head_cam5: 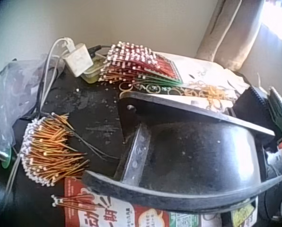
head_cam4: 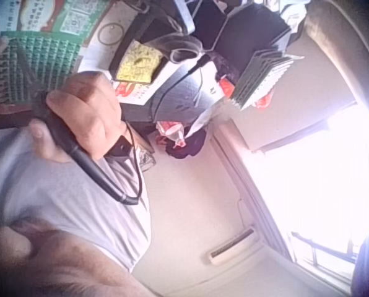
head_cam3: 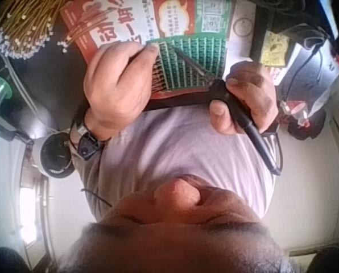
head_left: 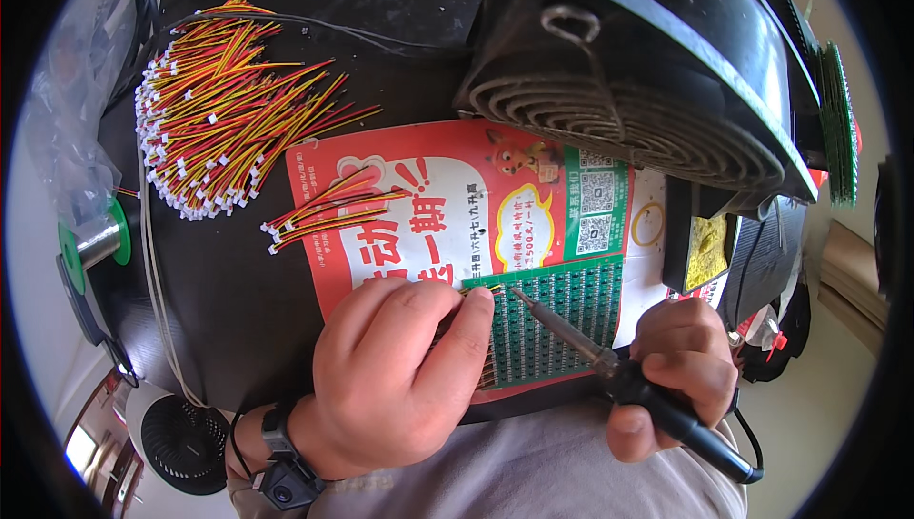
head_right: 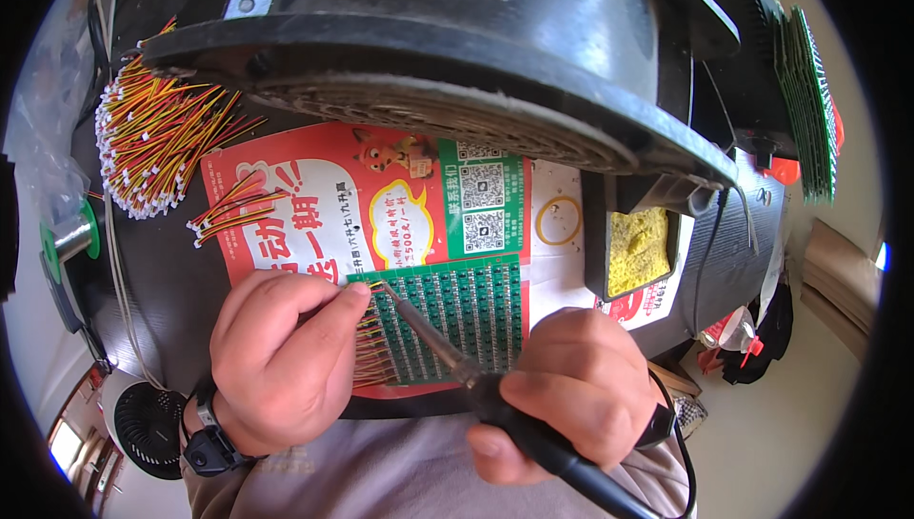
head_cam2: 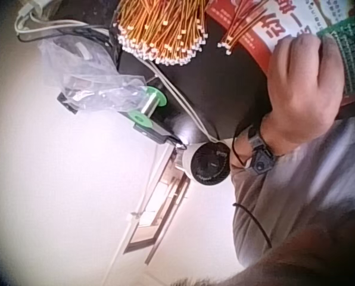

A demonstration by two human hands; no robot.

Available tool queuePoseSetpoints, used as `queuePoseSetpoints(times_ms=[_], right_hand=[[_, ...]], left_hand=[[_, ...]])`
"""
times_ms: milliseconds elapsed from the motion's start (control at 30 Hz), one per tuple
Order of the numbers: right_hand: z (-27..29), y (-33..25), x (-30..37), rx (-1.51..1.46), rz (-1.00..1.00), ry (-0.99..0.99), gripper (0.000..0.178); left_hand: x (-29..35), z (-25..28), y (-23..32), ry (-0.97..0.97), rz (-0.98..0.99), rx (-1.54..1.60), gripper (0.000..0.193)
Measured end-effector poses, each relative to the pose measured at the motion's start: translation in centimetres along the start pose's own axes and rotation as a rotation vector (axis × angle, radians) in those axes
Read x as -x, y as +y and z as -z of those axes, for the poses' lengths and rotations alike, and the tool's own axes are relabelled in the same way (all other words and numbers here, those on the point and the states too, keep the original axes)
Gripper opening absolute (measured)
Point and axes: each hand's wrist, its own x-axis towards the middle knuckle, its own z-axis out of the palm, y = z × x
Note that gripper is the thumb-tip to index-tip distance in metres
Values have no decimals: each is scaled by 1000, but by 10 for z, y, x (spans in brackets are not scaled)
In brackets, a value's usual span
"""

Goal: Soldering multiple sets of red and yellow wires onto a green printed circuit board.

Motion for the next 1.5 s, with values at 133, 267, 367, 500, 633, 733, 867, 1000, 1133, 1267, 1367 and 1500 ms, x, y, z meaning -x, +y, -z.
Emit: queuePoseSetpoints(times_ms=[133, 267, 367, 500, 633, 733, 867, 1000, 1133, 1267, 1367, 1500], right_hand=[[4, 0, 6, -3, -9, 35, 44], [2, 5, 10, -42, 53, 92, 52], [-2, 2, 14, -204, 1, 177, 56], [13, 2, 15, -176, -77, 115, 54], [7, 1, 15, -22, -29, 125, 50], [-6, -1, 20, -100, -81, 365, 51], [-1, -1, 11, 56, -103, 137, 41], [-1, 1, 7, 54, -70, 151, 33], [-1, 2, 7, 79, -73, 139, 33], [0, 3, 6, 74, -68, 117, 33], [-1, 2, 5, 76, -64, 102, 33], [-1, 2, 6, 67, -80, 124, 33]], left_hand=[[0, -3, -1, 2, -8, 14, 26], [-1, -3, -1, 7, -23, 7, 25], [-1, -4, -3, 14, -23, 38, 24], [-2, -9, -6, 38, -54, 79, 23], [-4, -8, -3, 22, -63, 83, 23], [-3, -10, -3, 42, -73, 82, 24], [-3, -12, -5, 20, -80, 66, 24], [-4, -7, -1, 13, -57, 58, 24], [-4, -10, 0, 75, -57, 53, 24], [-1, -6, 1, 39, -84, 24, 25], [0, -6, 2, 43, -60, -11, 26], [-4, -5, 0, -19, -51, 1, 30]])
